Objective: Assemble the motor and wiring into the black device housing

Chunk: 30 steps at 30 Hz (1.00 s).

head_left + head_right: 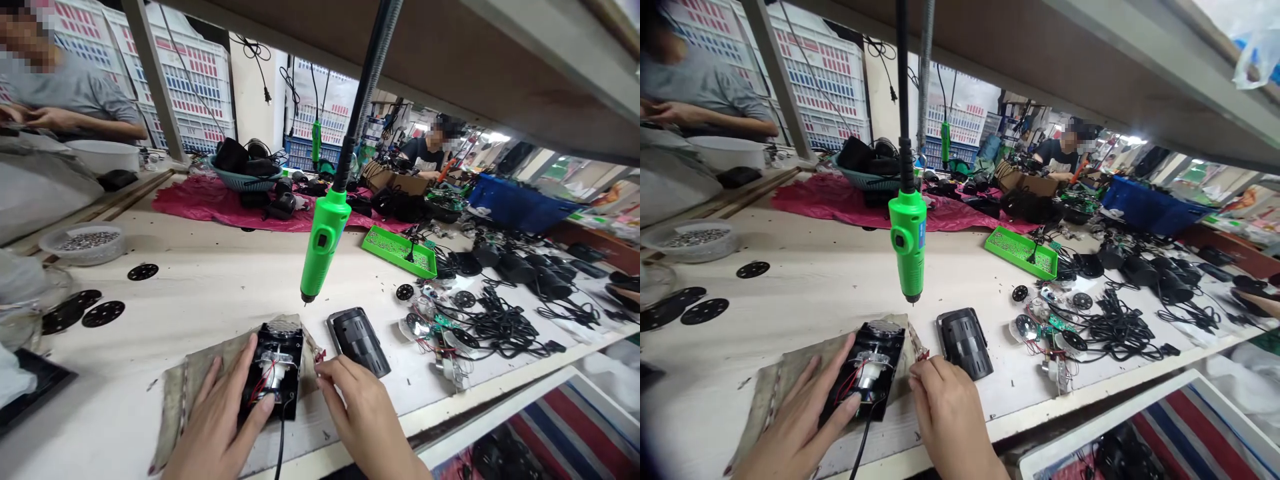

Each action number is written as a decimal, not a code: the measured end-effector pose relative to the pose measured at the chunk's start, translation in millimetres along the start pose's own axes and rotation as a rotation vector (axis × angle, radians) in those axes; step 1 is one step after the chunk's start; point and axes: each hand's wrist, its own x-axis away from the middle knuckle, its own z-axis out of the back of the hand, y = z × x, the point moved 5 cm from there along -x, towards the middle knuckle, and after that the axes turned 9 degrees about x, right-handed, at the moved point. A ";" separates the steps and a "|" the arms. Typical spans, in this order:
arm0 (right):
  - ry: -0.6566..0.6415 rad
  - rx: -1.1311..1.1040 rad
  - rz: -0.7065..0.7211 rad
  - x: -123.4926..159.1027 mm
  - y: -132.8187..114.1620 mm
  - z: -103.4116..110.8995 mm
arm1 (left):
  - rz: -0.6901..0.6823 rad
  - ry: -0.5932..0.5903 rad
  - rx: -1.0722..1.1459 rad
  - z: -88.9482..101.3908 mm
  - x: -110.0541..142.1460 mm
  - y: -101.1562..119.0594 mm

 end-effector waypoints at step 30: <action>0.018 0.323 0.504 -52.5 -40.4 2.8 | -0.181 -0.020 -0.137 -0.1 -11.7 2.9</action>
